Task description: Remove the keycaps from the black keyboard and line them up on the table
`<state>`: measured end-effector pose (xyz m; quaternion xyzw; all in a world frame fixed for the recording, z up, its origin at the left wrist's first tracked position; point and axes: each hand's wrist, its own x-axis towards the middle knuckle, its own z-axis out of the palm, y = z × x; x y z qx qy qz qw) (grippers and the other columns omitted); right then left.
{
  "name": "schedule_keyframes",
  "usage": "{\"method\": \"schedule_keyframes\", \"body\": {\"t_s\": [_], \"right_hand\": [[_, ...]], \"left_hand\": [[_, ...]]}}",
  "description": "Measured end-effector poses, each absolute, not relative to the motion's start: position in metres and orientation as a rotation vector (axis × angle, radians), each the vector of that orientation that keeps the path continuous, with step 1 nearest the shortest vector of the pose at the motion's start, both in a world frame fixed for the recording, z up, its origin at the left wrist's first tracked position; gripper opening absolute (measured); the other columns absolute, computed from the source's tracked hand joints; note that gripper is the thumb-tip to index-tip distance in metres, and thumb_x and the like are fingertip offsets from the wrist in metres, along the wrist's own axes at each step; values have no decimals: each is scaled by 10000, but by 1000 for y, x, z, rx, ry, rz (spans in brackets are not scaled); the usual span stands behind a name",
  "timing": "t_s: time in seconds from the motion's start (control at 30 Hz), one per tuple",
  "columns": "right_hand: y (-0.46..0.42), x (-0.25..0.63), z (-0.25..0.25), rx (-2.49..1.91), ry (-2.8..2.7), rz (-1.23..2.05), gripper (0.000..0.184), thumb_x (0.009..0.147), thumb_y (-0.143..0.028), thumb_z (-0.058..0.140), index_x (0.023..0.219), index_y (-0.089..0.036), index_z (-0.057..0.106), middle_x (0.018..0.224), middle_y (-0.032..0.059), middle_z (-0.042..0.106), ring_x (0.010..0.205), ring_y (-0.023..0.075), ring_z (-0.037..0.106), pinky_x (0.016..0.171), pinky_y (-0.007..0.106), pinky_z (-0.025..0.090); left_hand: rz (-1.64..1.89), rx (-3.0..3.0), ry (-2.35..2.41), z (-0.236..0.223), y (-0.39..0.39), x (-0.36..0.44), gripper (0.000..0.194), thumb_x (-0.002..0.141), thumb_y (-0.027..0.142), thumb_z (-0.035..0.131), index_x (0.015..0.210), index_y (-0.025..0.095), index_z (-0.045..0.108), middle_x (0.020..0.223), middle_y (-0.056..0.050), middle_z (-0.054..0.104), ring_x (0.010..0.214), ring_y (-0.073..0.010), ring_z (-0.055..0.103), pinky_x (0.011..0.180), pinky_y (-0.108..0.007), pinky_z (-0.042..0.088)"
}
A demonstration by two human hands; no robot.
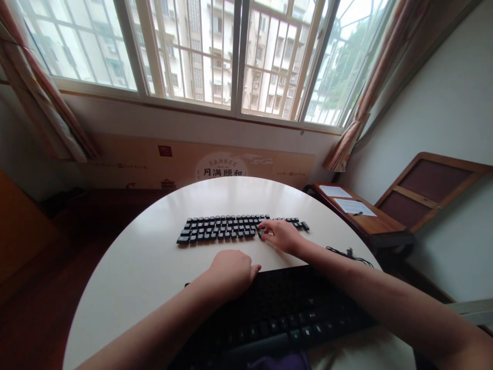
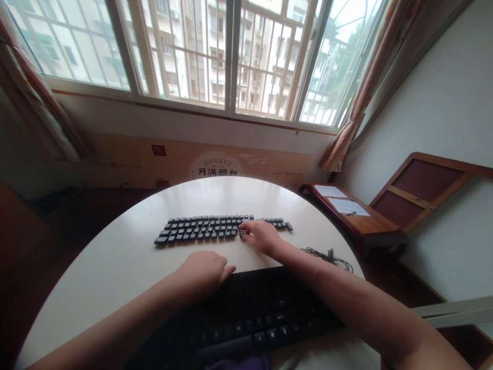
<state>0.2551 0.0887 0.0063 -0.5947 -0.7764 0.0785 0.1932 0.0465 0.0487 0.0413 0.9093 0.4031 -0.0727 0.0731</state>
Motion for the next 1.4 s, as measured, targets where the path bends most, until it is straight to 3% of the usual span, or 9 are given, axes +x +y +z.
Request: {"method": "schedule_keyframes", "body": {"t_s": [0.3, 0.5, 0.63, 0.73, 0.83, 0.93, 1.03, 1.13, 1.4], "right_hand": [[93, 246, 3, -1659, -2177, 182, 173, 838, -233, 679, 998, -250, 740, 944, 7, 760, 882, 209, 701, 778, 288, 499], [64, 246, 33, -1499, -2147, 47, 170, 921, -230, 596, 1004, -223, 745, 1029, 62, 721, 905, 199, 675, 826, 297, 497], [8, 270, 71, -1266, -1933, 16, 413, 1027, -409, 396, 1051, -173, 734, 1024, 106, 681, 955, 212, 646, 867, 343, 508], [-34, 296, 80, -1440, -1777, 414, 640, 1029, -573, 209, 1063, -187, 719, 696, 44, 628, 668, 168, 631, 636, 296, 522], [-63, 312, 66, -1521, -1517, 988, 607, 964, -679, 320, 1018, -178, 659, 494, -44, 478, 393, 110, 488, 397, 210, 404], [-80, 312, 44, -1451, -1318, 1238, 466, 893, -648, 534, 838, -185, 556, 527, -68, 481, 359, 78, 452, 368, 190, 405], [-85, 305, 25, -1389, -1248, 1239, 487, 886, -650, 538, 723, -198, 457, 470, -98, 386, 333, 60, 365, 374, 198, 418], [-83, 302, 15, -1408, -1204, 1126, 530, 892, -689, 477, 684, -204, 423, 446, -104, 316, 331, 56, 310, 346, 178, 339], [-76, 299, 7, -1440, -1192, 1054, 488, 904, -606, 513, 658, -193, 428, 508, -81, 307, 401, 54, 270, 368, 165, 192]], "left_hand": [[-135, 2690, 1216, 39, 48, 44, 537, 952, 438, 340, 879, 107, 757, 871, -215, 728, 834, -346, 686, 723, -393, 486], [-100, 2699, 1209, 36, 49, 44, 524, 948, 450, 366, 845, 112, 753, 840, -206, 725, 813, -344, 687, 716, -398, 487], [-111, 2723, 1205, 36, 50, 46, 522, 945, 463, 360, 813, 129, 738, 851, -179, 729, 801, -305, 677, 705, -363, 479], [-93, 2756, 1155, 35, 52, 48, 536, 959, 484, 334, 826, 138, 721, 878, -169, 726, 821, -295, 669, 709, -354, 473], [-40, 2807, 994, 32, 54, 50, 512, 971, 502, 329, 858, 157, 690, 897, -146, 720, 838, -287, 661, 721, -351, 468], [24, 2826, 885, 29, 55, 52, 467, 960, 532, 371, 867, 175, 656, 888, -122, 709, 830, -276, 652, 727, -343, 465], [22, 2829, 876, 28, 55, 53, 446, 948, 547, 400, 856, 181, 637, 876, -112, 699, 821, -266, 643, 727, -335, 465], [-7, 2835, 893, 28, 56, 54, 433, 940, 549, 416, 859, 183, 633, 879, -109, 696, 815, -262, 639, 719, -330, 463], [-35, 2868, 886, 27, 58, 54, 442, 947, 558, 402, 851, 188, 625, 882, -102, 696, 812, -270, 638, 692, -334, 450]]}}
